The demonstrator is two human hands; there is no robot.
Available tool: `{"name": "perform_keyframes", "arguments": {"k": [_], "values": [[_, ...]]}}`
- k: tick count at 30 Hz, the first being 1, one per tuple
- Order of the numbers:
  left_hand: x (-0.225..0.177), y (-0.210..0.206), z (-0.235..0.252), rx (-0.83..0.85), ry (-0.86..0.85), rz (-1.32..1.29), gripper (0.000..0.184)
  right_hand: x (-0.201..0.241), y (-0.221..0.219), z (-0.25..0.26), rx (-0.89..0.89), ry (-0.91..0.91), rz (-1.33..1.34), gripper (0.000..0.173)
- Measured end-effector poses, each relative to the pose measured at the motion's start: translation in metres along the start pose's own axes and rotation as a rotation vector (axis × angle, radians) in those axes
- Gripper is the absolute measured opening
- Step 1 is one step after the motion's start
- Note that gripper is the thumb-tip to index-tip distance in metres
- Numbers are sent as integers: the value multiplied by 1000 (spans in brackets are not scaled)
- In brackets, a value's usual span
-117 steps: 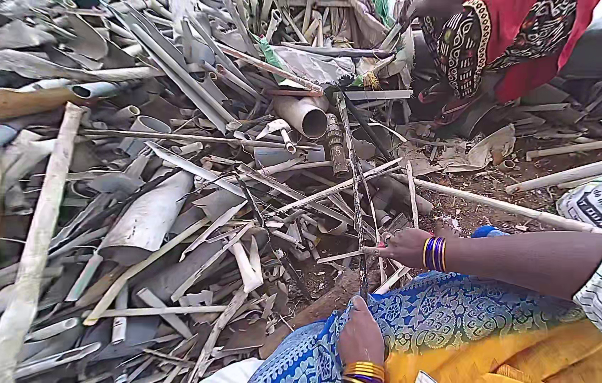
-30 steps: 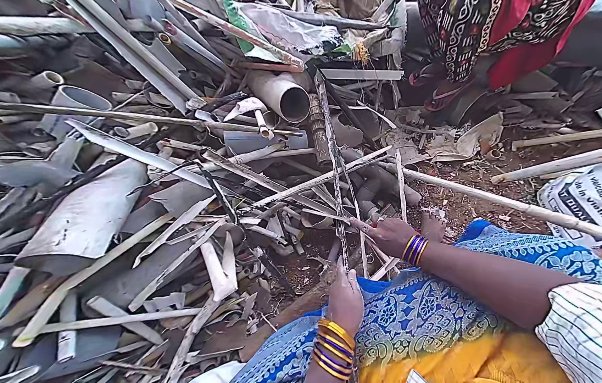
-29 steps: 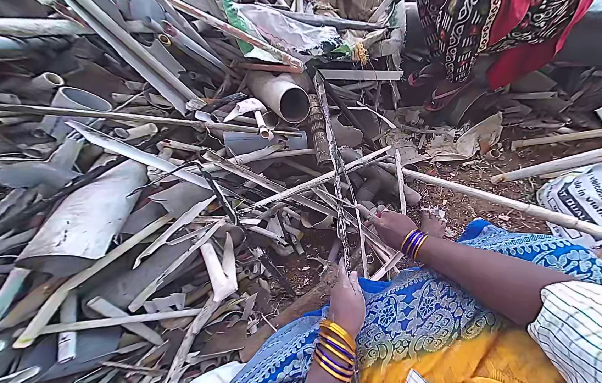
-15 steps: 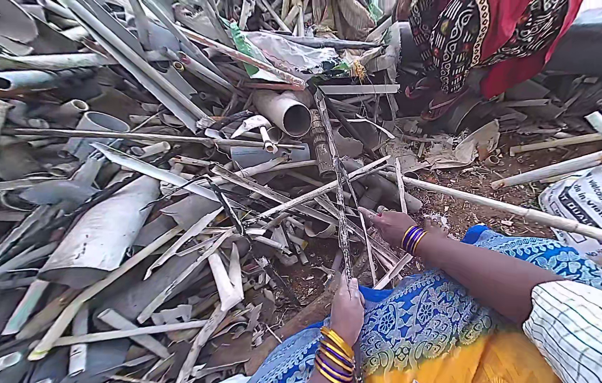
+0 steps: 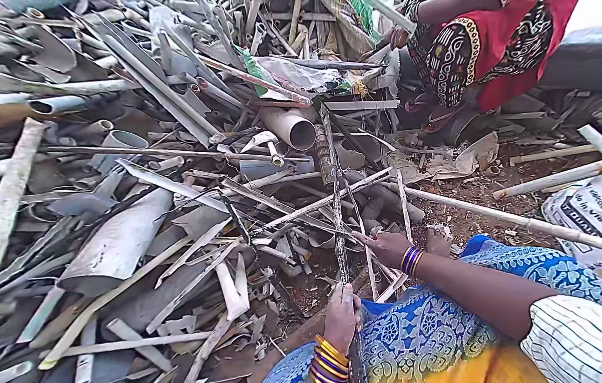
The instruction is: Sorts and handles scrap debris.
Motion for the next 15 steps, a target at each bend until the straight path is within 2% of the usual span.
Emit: {"name": "perform_keyframes", "arguments": {"k": [2,4,6,7,11,13,15], "values": [[1,-2,-1,7,7,50,35,-20,17,6,1,-172,38,70],[-4,-1,-2,-1,-26,71,33,-11,32,4,-5,-140,10,68],[-4,-1,-1,-2,-34,85,31,3,26,0,-4,-30,-36,67],[-4,-2,-1,-3,-31,127,32,1,23,2,-1,-40,-42,68],[-5,-6,-5,-24,-42,453,44,-37,48,8,-28,-336,-2,74],[-6,0,-3,-56,-42,549,44,-27,53,-1,-52,-288,-14,72],[-8,3,2,-74,-46,647,46,-2,48,-7,-70,-151,-35,70]]}}
Point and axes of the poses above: each hand's wrist, its own z-axis towards the middle knuckle, its own y-axis out of the back of the hand, x = y × z, the point moved 7 cm from there along z, towards the middle knuckle, and after that the axes turned 15 degrees about z, right-handed, at the moved point
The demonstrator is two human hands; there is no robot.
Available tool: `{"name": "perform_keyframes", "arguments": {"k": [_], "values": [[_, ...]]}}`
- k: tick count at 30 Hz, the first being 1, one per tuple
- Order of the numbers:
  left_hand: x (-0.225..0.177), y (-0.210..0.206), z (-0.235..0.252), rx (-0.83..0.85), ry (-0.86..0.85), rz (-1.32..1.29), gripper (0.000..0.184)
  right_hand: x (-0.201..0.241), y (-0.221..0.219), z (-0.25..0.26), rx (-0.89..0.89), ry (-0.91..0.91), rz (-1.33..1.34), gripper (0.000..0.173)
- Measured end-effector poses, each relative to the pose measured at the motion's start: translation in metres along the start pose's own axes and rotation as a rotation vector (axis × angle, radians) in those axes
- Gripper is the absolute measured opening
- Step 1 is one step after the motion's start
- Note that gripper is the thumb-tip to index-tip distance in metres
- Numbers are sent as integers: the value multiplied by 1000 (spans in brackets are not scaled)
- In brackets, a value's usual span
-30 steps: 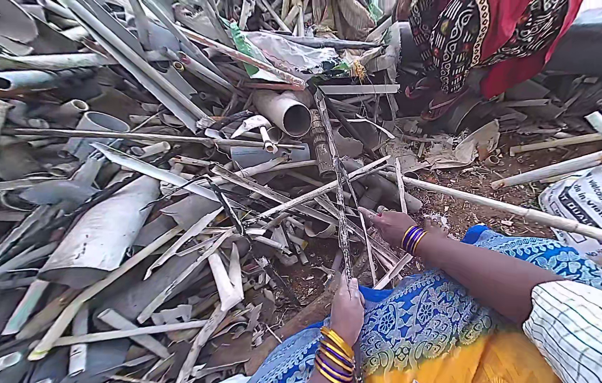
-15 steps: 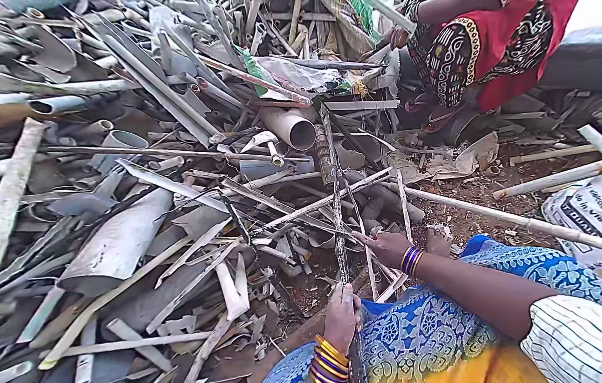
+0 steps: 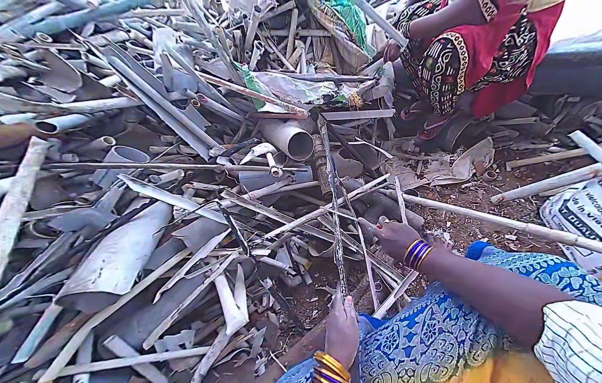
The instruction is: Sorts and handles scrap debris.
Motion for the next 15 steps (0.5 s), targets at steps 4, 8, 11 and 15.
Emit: {"name": "perform_keyframes", "arguments": {"k": [4,8,11,15], "values": [[-6,-2,-4,30,4,142,50,-6,-12,9,36,-41,-8,72],[-1,-4,-2,9,-19,97,48,-20,8,19,16,-132,35,72],[4,-3,-2,8,-13,36,47,-3,-1,13,48,-33,8,71],[3,-10,-4,64,-10,62,48,-21,-2,21,44,-132,47,71]]}}
Point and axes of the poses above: each hand's wrist, its own z-axis towards the middle knuckle, its own y-axis out of the back of the hand, x = y × z, the point moved 7 cm from there along z, towards the middle knuckle, and after that the axes turned 15 degrees about z, right-handed, at the moved point
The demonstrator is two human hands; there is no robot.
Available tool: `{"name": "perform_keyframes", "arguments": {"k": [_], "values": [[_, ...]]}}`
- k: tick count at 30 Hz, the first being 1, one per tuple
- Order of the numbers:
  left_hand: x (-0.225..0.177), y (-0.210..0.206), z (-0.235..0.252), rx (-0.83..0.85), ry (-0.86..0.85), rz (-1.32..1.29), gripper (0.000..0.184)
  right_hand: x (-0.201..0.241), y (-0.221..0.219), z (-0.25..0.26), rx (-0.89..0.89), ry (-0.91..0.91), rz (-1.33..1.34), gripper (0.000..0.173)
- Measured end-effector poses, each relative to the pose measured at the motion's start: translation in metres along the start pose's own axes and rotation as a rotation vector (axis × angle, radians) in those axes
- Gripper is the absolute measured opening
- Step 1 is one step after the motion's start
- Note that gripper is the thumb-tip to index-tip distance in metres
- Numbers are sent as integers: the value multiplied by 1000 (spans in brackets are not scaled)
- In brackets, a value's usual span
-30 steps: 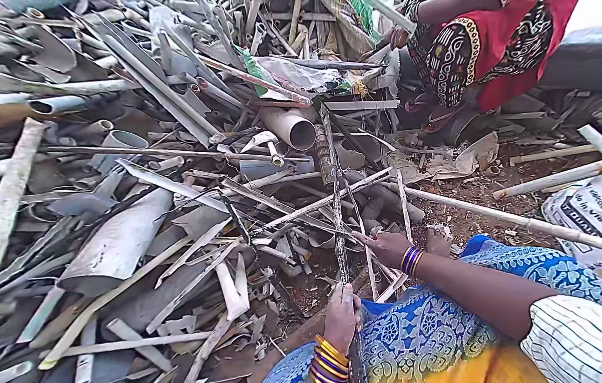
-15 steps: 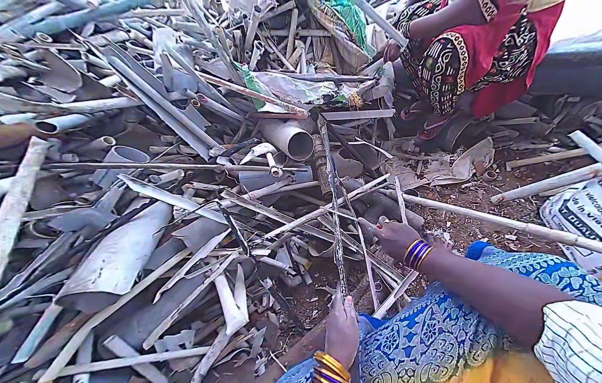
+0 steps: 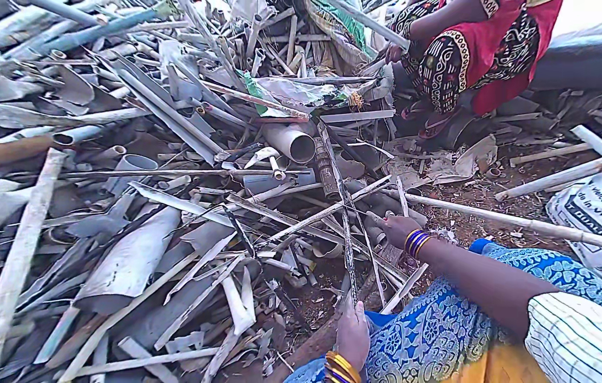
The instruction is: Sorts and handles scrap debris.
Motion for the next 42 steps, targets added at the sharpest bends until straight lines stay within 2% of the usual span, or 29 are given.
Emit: {"name": "perform_keyframes", "arguments": {"k": [2,5,7,10,15,20,26,30,34,36,38,40,42], "values": [[-1,3,-2,-26,-13,-5,48,1,7,1,-32,0,149,64],[-1,4,-4,-28,-28,-27,47,-2,2,5,-49,78,709,54],[-2,4,-7,-35,-37,-38,48,-6,-4,6,-3,51,1005,52],[-2,3,-7,-23,-30,-9,49,-5,-3,7,33,44,1155,50],[-13,4,-15,-28,-35,117,51,2,-3,11,56,99,1035,51],[-20,-1,-20,19,65,308,56,3,-6,14,82,62,866,51],[-15,10,-11,-36,72,262,52,9,-20,1,140,133,773,52],[-21,11,-12,-26,51,285,53,2,-7,3,65,126,843,50],[-19,7,-10,-11,56,291,53,3,-18,2,115,117,826,52],[-11,7,-5,-33,45,192,51,7,-19,1,134,147,801,52],[-2,11,2,-91,7,-54,44,12,-14,-6,192,174,775,52],[1,17,6,-95,-37,-516,32,20,-21,-19,260,194,801,50],[-5,20,10,25,-124,-943,29,26,-23,-30,262,223,857,51]]}}
Point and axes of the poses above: each hand's wrist, its own z-axis towards the middle knuckle, its own y-axis out of the back of the hand, x = y × z, the point moved 7 cm from there along z, towards the middle knuckle, and after that the axes turned 15 degrees about z, right-handed, at the moved point
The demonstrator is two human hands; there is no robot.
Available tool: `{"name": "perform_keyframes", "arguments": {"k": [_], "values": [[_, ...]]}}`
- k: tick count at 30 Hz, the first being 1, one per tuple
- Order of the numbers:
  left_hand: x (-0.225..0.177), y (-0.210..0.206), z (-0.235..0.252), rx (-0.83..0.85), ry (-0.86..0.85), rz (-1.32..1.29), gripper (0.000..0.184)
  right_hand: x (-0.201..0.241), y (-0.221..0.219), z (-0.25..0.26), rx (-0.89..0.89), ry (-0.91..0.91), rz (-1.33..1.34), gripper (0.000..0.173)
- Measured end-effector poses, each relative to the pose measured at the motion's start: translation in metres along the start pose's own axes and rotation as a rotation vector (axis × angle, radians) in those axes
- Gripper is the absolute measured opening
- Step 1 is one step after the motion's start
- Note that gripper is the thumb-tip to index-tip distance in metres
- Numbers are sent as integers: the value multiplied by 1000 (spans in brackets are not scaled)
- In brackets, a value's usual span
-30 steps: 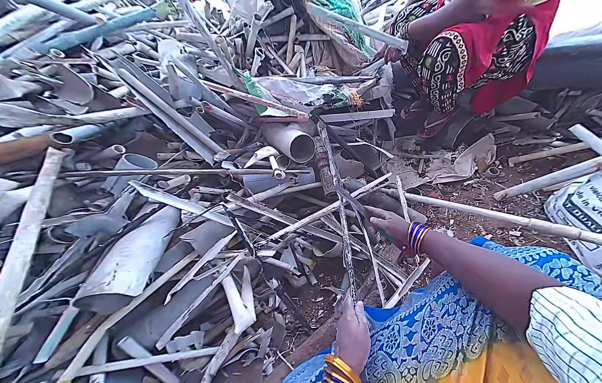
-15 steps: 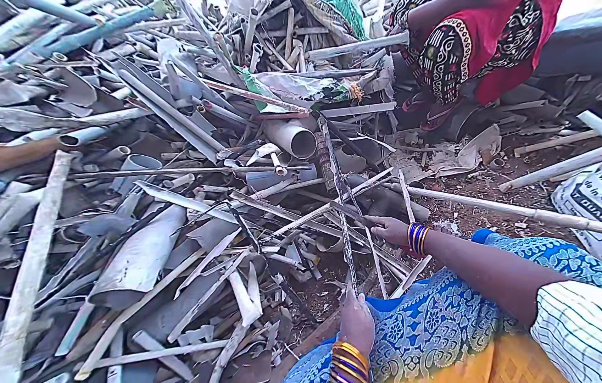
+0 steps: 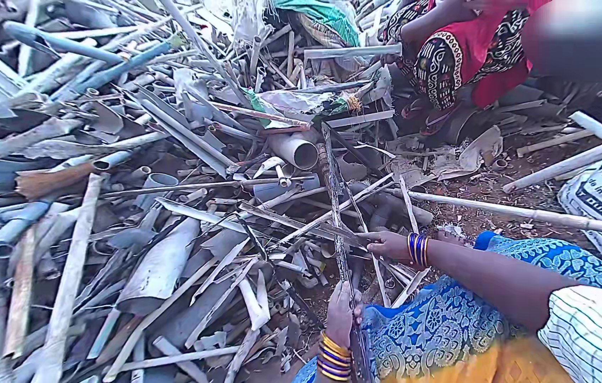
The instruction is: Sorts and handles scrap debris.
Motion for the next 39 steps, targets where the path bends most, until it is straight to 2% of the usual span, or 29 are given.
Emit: {"name": "perform_keyframes", "arguments": {"k": [3,6,9,11,15,18,21,23,27,29,31,33,36,39], "values": [[-7,-9,4,170,-39,-319,37,4,0,-9,-68,50,-37,54],[-12,-16,7,171,-28,-383,40,16,-2,-26,15,78,-158,52],[-28,-23,1,150,-1,-404,39,26,-7,-41,-48,146,19,55],[-43,-35,-6,97,21,-337,35,27,-12,-49,-130,161,236,54],[-68,-65,-25,-56,5,27,32,26,-17,-54,-230,115,469,50],[-72,-73,-43,25,15,176,46,27,-10,-52,-254,75,588,48],[-54,-61,-67,77,-5,290,62,25,-12,-49,-224,10,703,38],[-37,-53,-91,106,-4,284,62,23,-14,-46,-226,-10,732,37],[-10,-57,-142,146,19,159,49,16,-24,-38,-207,-32,685,41],[-2,-62,-155,3,5,192,32,12,-32,-34,-183,-19,700,46],[5,-57,-155,-193,-79,293,41,15,-35,-36,-211,9,709,48],[4,-45,-155,-289,-191,459,53,24,-34,-45,-260,51,684,47],[-8,-29,-163,-261,-326,593,58,44,-31,-71,-303,129,672,48],[-18,-26,-174,-157,-374,523,56,55,-34,-86,-305,182,681,48]]}}
Point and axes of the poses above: each hand's wrist, its own z-axis towards the middle knuckle, its own y-axis out of the back of the hand, x = y × z, the point moved 7 cm from there along z, towards the middle knuckle, and after that the axes turned 15 degrees about z, right-handed, at the moved point
